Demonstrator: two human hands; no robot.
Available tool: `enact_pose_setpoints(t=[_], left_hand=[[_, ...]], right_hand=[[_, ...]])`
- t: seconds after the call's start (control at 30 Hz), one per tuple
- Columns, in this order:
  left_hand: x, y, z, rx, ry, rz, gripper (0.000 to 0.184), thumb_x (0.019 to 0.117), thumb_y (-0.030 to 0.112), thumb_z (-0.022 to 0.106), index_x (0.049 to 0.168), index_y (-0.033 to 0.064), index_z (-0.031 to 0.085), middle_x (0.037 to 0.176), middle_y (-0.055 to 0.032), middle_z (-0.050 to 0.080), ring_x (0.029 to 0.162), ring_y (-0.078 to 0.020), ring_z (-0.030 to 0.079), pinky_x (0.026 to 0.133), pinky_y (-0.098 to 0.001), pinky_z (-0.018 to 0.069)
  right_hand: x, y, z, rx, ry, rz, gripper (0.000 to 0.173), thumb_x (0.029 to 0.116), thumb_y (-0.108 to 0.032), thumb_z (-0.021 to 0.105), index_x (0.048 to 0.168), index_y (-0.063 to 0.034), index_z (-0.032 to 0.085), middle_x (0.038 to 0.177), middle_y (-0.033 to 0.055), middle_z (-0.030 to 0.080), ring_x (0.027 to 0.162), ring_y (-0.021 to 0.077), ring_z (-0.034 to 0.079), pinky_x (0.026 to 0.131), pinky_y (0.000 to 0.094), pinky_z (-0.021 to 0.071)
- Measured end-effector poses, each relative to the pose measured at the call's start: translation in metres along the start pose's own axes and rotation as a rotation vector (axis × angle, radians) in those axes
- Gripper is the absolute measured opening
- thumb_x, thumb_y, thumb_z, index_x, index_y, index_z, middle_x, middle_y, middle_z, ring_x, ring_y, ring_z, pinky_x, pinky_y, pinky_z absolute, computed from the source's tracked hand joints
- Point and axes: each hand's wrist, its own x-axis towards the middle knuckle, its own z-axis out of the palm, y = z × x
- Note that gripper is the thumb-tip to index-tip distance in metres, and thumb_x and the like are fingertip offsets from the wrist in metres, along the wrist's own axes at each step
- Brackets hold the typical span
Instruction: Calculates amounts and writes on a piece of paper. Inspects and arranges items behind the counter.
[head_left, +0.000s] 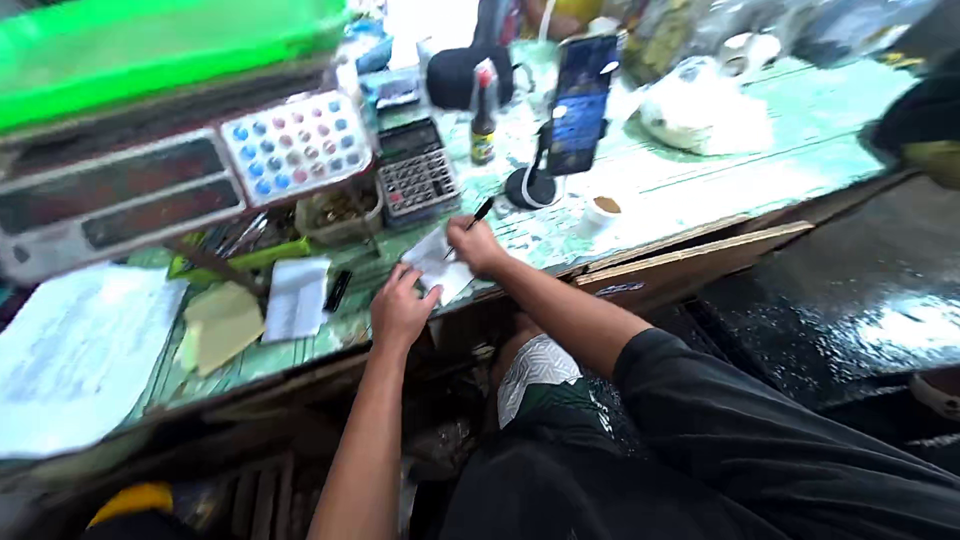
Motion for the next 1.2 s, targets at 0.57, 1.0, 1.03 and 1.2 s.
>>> enact_pose_setpoints(t=[0.57,1.0,1.03,1.2], left_hand=[[-0.003,-0.004,-0.016,-0.149,0.017,-0.004,0.025,0.0986,0.023,0.066,0.119,0.0111,0.075,0.139,-0.0067,0.064,0.119,-0.0224,0.066,0.099,-0.0485,0.056],[-0.005,-0.002,0.003,-0.056,0.059,0.087,0.041,0.0881,0.051,0.076,0.112,0.0177,0.077,0.132,0.0012,0.068,0.109,-0.0196,0.07,0.086,-0.0501,0.0602],[-0.005,-0.003,0.003,-0.052,0.059,0.089,0.041,0.0881,0.052,0.076,0.112,0.0184,0.077,0.132,0.0018,0.068,0.109,-0.0189,0.07,0.086,-0.0497,0.0602],[-0.001,-0.005,-0.001,-0.147,0.053,0.052,0.035,0.0904,0.043,0.076,0.113,0.0165,0.077,0.132,0.0003,0.068,0.11,-0.0185,0.069,0.09,-0.0484,0.0591]], right_hand=[[-0.002,0.01,-0.003,0.263,0.014,-0.066,0.038,0.1119,-0.028,0.041,0.112,-0.0003,0.067,0.092,0.0096,0.07,0.07,0.0153,0.067,0.062,0.0331,0.0582],[-0.005,-0.009,-0.023,0.213,-0.118,0.022,0.042,0.1109,-0.022,0.032,0.097,-0.0049,0.068,0.079,0.0054,0.069,0.059,0.0124,0.063,0.052,0.0297,0.053],[-0.006,-0.008,-0.022,0.209,-0.114,0.024,0.041,0.1103,-0.021,0.033,0.096,-0.0051,0.068,0.078,0.0051,0.069,0.058,0.0118,0.062,0.051,0.0291,0.0525],[-0.006,0.008,-0.018,0.312,0.017,-0.003,0.042,0.1108,-0.023,0.033,0.095,-0.0039,0.068,0.074,0.0044,0.067,0.054,0.0101,0.058,0.049,0.0261,0.0483]])
